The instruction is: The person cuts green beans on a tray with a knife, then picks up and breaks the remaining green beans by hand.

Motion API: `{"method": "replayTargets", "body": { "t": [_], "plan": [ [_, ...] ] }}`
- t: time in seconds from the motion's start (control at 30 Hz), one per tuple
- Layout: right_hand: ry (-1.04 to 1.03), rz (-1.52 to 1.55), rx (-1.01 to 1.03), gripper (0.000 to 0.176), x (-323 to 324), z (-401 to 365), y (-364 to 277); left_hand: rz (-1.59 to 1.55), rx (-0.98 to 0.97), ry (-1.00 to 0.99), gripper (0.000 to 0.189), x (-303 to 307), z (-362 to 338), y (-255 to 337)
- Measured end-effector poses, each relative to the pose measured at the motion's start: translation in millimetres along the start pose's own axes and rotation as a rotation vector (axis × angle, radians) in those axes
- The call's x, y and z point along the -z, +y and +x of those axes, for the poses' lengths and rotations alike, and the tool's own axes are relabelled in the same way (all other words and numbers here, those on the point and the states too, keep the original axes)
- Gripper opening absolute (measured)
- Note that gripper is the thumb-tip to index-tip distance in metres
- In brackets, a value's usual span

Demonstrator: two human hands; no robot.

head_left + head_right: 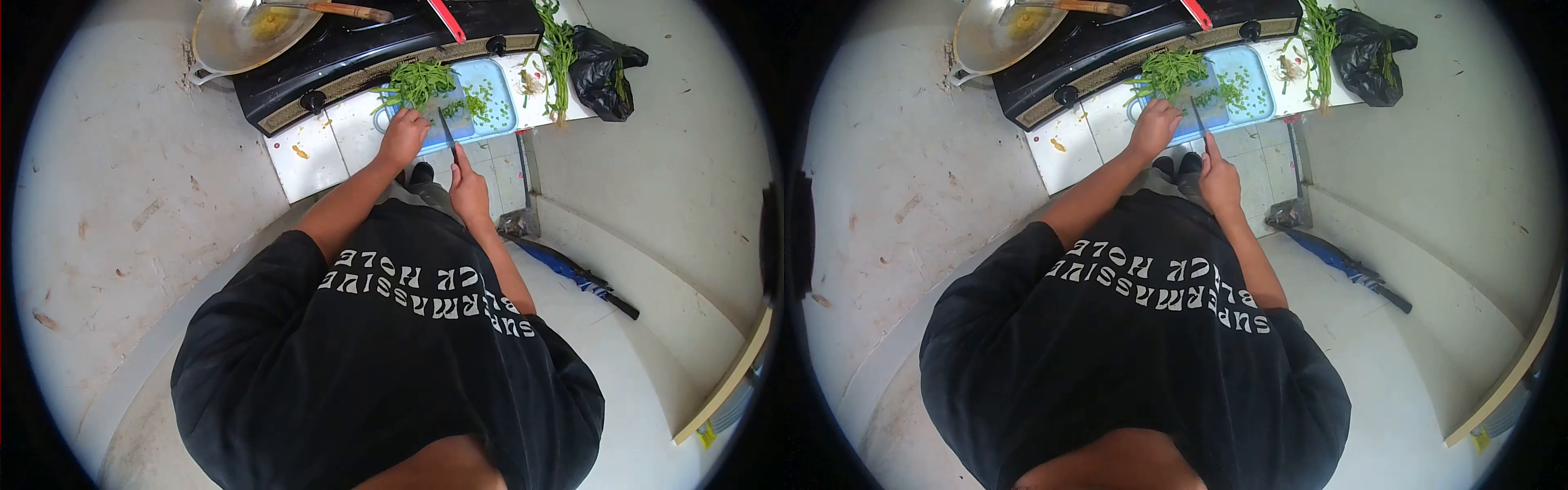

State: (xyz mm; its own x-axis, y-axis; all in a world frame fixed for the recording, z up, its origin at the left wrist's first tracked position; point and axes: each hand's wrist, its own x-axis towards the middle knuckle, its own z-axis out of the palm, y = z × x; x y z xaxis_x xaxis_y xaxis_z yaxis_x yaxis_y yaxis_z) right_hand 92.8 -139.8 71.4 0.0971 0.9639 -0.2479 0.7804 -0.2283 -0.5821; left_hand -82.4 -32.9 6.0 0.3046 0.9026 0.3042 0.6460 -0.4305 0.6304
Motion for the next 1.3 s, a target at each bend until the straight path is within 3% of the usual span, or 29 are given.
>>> {"method": "replayTargets", "body": {
  "t": [0.17, 0.53, 0.73, 1.3],
  "plan": [
    [-0.016, -0.001, 0.098, 0.054, -7.9, -5.2, -0.1, 0.021, 0.02, 0.001, 0.005, -4.3, 1.5, -0.1],
    [-0.062, -0.065, 0.04, 0.054, -5.9, -14.1, -1.1, -0.007, 0.149, 0.056, 0.006, -3.0, 0.4, 9.8],
    [-0.024, -0.025, 0.029, 0.055, -7.4, -5.2, -0.3, -0.073, 0.058, 0.013, 0.009, 1.0, -6.4, -1.2],
    [-0.08, -0.038, 0.047, 0.054, -12.1, -2.0, -4.3, -0.066, 0.139, 0.064, 0.005, -2.0, -0.4, -0.2]
  ]
}}
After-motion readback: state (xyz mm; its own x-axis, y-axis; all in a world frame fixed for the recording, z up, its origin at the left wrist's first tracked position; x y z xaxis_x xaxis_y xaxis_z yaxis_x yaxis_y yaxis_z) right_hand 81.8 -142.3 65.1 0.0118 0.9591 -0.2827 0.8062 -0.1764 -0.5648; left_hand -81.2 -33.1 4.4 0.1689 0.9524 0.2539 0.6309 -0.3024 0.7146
